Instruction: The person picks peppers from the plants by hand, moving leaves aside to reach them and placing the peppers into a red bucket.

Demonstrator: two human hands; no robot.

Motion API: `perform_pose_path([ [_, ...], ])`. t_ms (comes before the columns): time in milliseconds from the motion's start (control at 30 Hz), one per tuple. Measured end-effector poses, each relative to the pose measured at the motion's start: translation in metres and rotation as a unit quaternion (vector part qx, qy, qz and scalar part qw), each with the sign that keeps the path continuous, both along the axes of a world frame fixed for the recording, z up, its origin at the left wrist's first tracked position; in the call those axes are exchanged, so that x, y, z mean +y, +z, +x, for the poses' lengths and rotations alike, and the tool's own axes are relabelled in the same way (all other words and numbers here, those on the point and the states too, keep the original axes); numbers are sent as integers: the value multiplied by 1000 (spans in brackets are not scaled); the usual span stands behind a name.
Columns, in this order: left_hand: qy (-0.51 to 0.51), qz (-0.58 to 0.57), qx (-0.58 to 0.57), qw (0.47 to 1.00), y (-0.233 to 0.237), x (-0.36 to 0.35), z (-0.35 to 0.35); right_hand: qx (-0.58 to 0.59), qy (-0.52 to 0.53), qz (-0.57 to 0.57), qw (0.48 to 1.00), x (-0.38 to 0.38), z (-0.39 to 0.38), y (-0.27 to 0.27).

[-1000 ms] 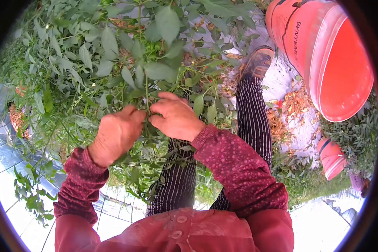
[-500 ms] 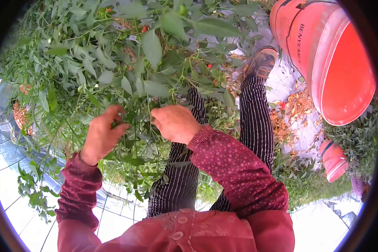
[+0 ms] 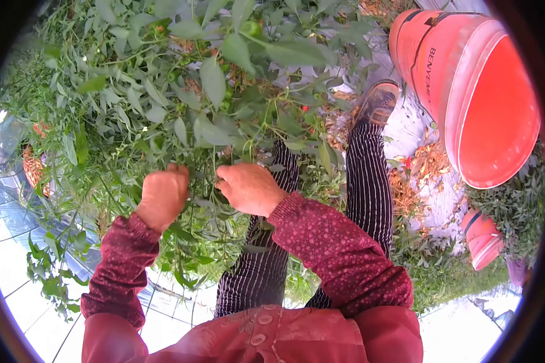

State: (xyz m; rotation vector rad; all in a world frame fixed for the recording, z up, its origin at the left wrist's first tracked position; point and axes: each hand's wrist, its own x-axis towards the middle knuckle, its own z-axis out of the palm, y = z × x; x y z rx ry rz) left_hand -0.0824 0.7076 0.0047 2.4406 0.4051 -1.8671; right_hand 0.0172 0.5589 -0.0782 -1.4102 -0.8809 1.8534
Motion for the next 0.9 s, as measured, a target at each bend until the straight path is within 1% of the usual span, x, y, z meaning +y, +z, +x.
perform_pose_path([
  [33,101,-63,-38,992,8,2,3,-2,-2,1,1000,1,-1,0],
  [67,200,-127,-75,969,16,2,7,59,-30,-31,997,2,-2,1],
  [100,198,-128,-77,969,22,1,12,118,-59,-64,989,3,-2,2],
  [133,292,-156,-97,938,27,0,18,137,-80,-72,985,2,-5,1],
  [167,384,-185,-116,897,30,-3,23,131,-81,-71,986,-3,-17,-4],
  [200,397,-181,-92,895,30,-5,24,242,-173,-87,951,0,-25,-6],
  [233,396,-183,-95,895,30,-8,25,350,-260,-101,894,-1,-30,-8],
  [267,408,-193,-130,883,30,-10,26,400,-254,-119,872,-9,-30,-13],
  [300,420,-204,-164,869,29,-12,25,398,-256,-119,873,-8,-20,-9],
  [367,415,-197,-192,867,28,-18,22,512,-201,-216,806,-8,-2,-5],
  [400,409,-190,-209,868,28,-20,22,521,-204,-222,799,-10,3,-3],
  [433,402,-184,-226,868,28,-21,22,517,-207,-221,801,-10,6,-1],
  [500,393,-196,-247,864,31,-22,23,452,-186,-172,855,-10,8,2],
  [533,386,-231,-246,859,34,-23,26,311,-139,-67,938,-15,-21,-13],
  [567,378,-265,-245,853,37,-24,30,305,-142,-69,939,-19,-43,-21],
  [600,343,-258,-247,869,39,-27,36,317,-172,-98,927,-14,-47,-17],
  [633,342,-260,-250,868,39,-26,40,330,-202,-125,914,-12,-48,-16],
  [667,323,-265,-252,873,38,-24,42,335,-249,-104,903,-16,-45,-14],
  [700,304,-270,-253,878,37,-24,47,332,-250,-104,904,-13,-38,-12],
  [733,426,-328,-283,794,36,-27,54,211,-178,-144,950,-12,-34,-11],
  [767,425,-330,-282,794,39,-30,63,86,-104,-181,974,-11,-30,-10],
  [800,421,-362,-286,781,45,-31,82,96,3,-161,982,-8,-21,-11],
  [833,417,-388,-291,769,47,-34,96,97,3,-156,983,-13,-32,-2],
  [867,433,-390,-285,761,39,-40,104,244,-285,-170,911,-24,-49,11],
  [900,446,-394,-280,753,28,-46,115,364,-543,-163,739,-26,-56,17],
])
